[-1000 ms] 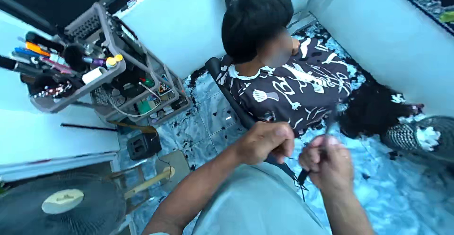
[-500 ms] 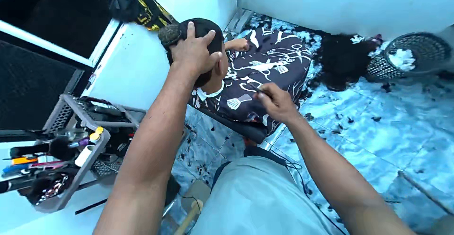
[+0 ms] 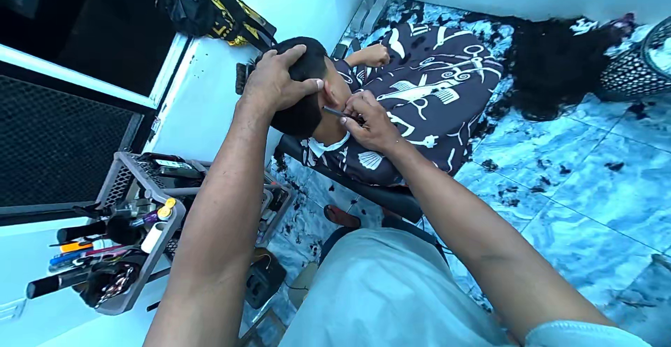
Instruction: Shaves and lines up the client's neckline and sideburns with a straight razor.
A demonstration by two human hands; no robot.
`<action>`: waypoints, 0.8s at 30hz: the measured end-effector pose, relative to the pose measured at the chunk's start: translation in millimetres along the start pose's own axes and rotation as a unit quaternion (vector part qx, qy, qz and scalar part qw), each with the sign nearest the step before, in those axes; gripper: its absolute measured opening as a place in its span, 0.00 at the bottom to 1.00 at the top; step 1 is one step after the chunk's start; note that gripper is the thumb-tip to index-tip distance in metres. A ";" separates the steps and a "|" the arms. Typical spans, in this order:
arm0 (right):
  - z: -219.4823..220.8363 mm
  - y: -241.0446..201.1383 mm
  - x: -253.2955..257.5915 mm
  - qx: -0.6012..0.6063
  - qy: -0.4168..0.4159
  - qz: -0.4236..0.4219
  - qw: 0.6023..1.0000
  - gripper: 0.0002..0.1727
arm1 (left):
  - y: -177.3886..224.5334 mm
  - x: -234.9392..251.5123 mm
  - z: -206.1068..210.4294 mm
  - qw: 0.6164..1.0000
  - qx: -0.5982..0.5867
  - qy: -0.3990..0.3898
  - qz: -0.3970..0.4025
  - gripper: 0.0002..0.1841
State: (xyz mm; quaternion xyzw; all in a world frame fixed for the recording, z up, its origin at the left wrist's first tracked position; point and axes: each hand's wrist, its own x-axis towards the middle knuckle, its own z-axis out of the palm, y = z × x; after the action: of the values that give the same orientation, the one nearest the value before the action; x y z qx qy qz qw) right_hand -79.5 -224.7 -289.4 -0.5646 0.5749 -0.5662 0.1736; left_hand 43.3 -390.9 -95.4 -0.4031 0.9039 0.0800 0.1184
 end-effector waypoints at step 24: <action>-9.6 6.2 21.2 -0.037 0.011 -0.013 0.999 0.13 | -3.1 6.1 0.7 1.000 -0.014 -0.003 -0.005 0.45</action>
State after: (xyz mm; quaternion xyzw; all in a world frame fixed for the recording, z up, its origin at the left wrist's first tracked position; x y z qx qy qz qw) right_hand -96.8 -239.9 -282.5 -0.5714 0.5905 -0.5527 0.1387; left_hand 41.7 -397.1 -97.9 -0.4092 0.9002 0.0931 0.1162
